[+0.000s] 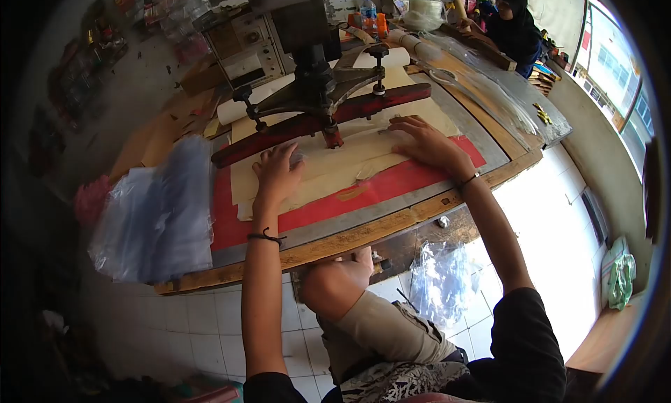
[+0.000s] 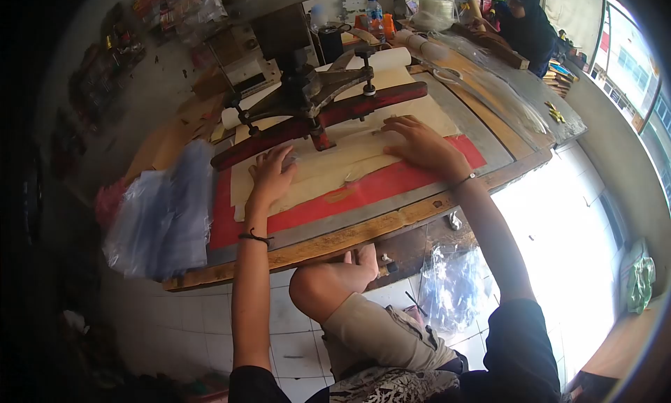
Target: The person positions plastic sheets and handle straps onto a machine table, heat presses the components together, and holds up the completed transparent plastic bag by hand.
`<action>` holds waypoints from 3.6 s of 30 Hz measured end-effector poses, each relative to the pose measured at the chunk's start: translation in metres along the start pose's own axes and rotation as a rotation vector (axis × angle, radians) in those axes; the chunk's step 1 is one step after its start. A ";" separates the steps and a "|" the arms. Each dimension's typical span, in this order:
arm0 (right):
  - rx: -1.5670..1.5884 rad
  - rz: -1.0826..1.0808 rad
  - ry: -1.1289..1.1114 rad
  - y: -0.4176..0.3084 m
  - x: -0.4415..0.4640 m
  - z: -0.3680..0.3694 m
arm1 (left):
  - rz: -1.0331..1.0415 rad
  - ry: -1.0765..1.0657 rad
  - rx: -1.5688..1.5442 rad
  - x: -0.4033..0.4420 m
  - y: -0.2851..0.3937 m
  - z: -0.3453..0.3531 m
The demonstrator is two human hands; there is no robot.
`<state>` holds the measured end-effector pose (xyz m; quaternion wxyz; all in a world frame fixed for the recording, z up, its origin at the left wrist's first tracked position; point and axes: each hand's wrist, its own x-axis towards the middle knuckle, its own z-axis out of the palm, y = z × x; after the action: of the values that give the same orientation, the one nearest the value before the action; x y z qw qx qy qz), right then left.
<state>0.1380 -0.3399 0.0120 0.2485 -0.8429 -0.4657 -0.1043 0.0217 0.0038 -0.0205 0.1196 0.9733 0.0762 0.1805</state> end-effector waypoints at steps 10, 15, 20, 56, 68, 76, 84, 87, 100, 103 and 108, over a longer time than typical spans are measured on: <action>-0.014 -0.049 0.049 0.013 0.004 0.004 | 0.069 0.032 -0.007 -0.001 -0.006 0.002; -0.024 -0.046 0.036 0.014 0.007 0.002 | 0.131 0.074 0.030 -0.001 0.001 0.002; -0.074 -0.086 0.074 0.014 0.009 0.004 | 0.168 0.012 0.027 -0.005 0.006 -0.007; -0.224 -0.213 0.051 0.051 0.033 0.009 | -0.048 0.052 0.061 0.011 0.004 -0.007; -0.216 -0.188 0.021 0.058 0.032 0.014 | 0.008 -0.072 0.015 0.015 -0.009 0.000; -0.267 -0.208 -0.090 0.059 0.039 0.012 | -0.028 -0.137 0.174 0.025 -0.017 0.012; -0.241 -0.098 -0.276 0.055 0.051 0.004 | -0.111 -0.225 0.097 0.027 0.004 -0.007; -0.303 -0.089 -0.248 0.046 0.045 0.006 | -0.142 -0.270 0.088 0.033 -0.001 -0.003; -0.371 -0.088 -0.276 0.033 0.038 0.004 | -0.054 -0.201 0.048 0.034 -0.017 -0.008; -0.367 -0.096 -0.259 0.032 0.036 0.003 | -0.042 -0.204 -0.031 0.033 -0.038 -0.006; -0.310 -0.079 -0.268 0.031 0.033 0.000 | -0.080 -0.242 -0.140 0.027 -0.040 -0.015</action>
<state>0.1820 -0.3296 0.0152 0.0473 -0.8584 -0.5058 -0.0713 0.0369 0.0507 -0.0085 0.2026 0.9734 0.0872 0.0619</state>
